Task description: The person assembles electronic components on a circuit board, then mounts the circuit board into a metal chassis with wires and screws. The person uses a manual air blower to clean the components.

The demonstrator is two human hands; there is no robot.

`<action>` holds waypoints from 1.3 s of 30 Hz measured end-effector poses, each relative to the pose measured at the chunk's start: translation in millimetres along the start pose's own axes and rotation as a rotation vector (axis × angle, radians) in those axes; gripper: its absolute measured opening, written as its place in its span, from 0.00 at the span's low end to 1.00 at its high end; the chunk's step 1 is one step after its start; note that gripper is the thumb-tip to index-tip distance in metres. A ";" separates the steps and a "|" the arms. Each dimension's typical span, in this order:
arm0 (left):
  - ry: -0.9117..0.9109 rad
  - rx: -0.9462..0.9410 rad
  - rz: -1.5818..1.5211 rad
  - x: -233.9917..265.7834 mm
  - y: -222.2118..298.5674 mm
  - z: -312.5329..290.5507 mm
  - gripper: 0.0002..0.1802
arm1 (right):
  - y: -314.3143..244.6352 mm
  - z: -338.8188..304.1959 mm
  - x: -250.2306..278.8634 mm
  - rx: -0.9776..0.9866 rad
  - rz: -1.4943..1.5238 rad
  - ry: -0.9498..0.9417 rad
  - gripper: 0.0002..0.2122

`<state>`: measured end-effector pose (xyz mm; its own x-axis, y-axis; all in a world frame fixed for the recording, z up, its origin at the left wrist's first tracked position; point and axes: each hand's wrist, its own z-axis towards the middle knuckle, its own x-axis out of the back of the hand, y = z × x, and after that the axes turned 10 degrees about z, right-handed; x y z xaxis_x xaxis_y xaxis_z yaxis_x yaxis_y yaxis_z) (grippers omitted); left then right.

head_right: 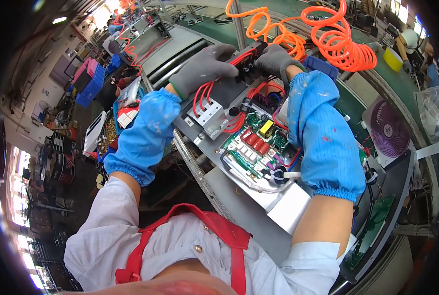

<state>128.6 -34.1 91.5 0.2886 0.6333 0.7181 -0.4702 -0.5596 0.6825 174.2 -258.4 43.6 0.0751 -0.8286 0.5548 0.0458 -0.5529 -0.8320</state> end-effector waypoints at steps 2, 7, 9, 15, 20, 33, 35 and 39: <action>-0.016 -0.052 0.000 2.4 -1.3 -4.9 0.35 | 5.5 5.2 4.6 0.237 -0.360 -0.057 0.11; 0.055 -0.125 0.003 0.5 -5.6 -11.0 0.33 | 9.0 13.8 2.9 0.571 -0.790 -0.228 0.11; 0.044 -0.094 -0.031 3.7 -6.5 -17.6 0.34 | -5.5 -4.2 -4.9 0.291 -0.308 -0.098 0.10; 0.052 -0.068 -0.025 1.7 -4.3 -14.8 0.33 | -3.3 -2.6 -3.1 0.088 -0.041 0.092 0.09; -0.025 -0.042 -0.051 3.9 -0.5 -16.6 0.33 | 1.9 4.3 -2.6 0.036 0.002 0.008 0.10; -0.018 -0.021 -0.014 1.8 -1.7 -15.9 0.32 | -1.2 -0.8 -1.5 0.020 0.016 -0.005 0.10; -0.001 -0.035 0.010 1.5 0.6 -17.1 0.32 | 4.1 2.3 2.1 0.016 0.087 -0.050 0.10; -0.001 -0.043 0.027 2.8 -1.8 -15.8 0.32 | -3.8 -3.9 0.1 0.129 -0.082 -0.063 0.10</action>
<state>117.0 -22.8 90.2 0.2762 0.6181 0.7360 -0.5127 -0.5530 0.6568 170.1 -256.7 46.9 0.1278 -0.7717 0.6230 0.1813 -0.5994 -0.7797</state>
